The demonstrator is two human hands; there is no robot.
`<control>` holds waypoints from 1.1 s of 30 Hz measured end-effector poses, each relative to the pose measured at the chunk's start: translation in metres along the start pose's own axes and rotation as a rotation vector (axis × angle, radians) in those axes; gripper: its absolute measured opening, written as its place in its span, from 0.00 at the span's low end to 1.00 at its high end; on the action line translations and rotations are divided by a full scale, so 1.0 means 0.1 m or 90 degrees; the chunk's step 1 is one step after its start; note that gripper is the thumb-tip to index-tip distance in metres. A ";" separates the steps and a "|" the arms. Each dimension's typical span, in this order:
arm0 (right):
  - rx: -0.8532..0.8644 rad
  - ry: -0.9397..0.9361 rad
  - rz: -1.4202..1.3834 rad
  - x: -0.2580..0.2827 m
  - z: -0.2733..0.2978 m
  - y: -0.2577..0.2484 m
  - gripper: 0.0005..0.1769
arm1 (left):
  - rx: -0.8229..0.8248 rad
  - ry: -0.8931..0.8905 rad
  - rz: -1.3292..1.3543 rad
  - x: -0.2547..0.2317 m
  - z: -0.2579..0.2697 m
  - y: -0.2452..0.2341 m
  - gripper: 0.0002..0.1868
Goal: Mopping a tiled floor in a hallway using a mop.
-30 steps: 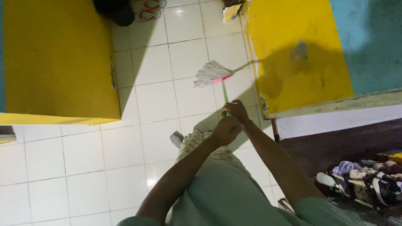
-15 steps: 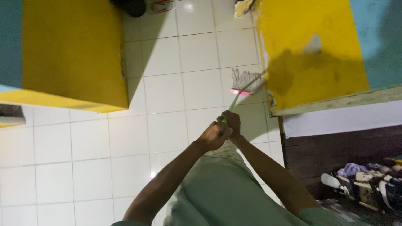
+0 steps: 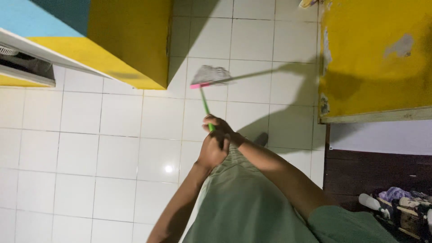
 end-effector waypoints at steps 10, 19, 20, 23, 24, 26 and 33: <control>0.306 -0.011 0.220 0.04 0.34 0.53 0.11 | -0.174 -0.004 0.018 -0.10 0.56 -0.42 0.12; 0.308 -0.042 0.513 0.62 0.49 -0.60 0.14 | -0.104 0.028 0.091 -0.52 0.68 0.37 0.11; 0.268 -0.070 0.519 0.71 0.56 -0.82 0.14 | -0.076 0.035 0.120 -0.60 0.68 0.51 0.10; 0.180 -0.099 0.546 0.87 0.86 -1.45 0.13 | 0.010 0.076 0.164 -0.80 0.71 0.98 0.09; 0.139 -0.104 0.564 0.91 0.97 -1.67 0.13 | 0.060 0.108 0.180 -0.89 0.74 1.16 0.09; 0.116 -0.060 0.609 1.14 1.16 -2.00 0.14 | 0.110 0.135 0.183 -0.97 0.81 1.54 0.09; -0.055 0.112 0.774 1.45 2.18 -3.07 0.15 | 0.267 0.193 0.157 -1.30 1.38 2.75 0.11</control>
Point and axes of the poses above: each hand's wrist, its own z-axis away from the middle knuckle, its own y-axis out of the palm, x = y × z, the point moved 5 cm from there along -z, towards the middle knuckle, and after that the axes turned 15 degrees about -x, right-handed, at the moved point
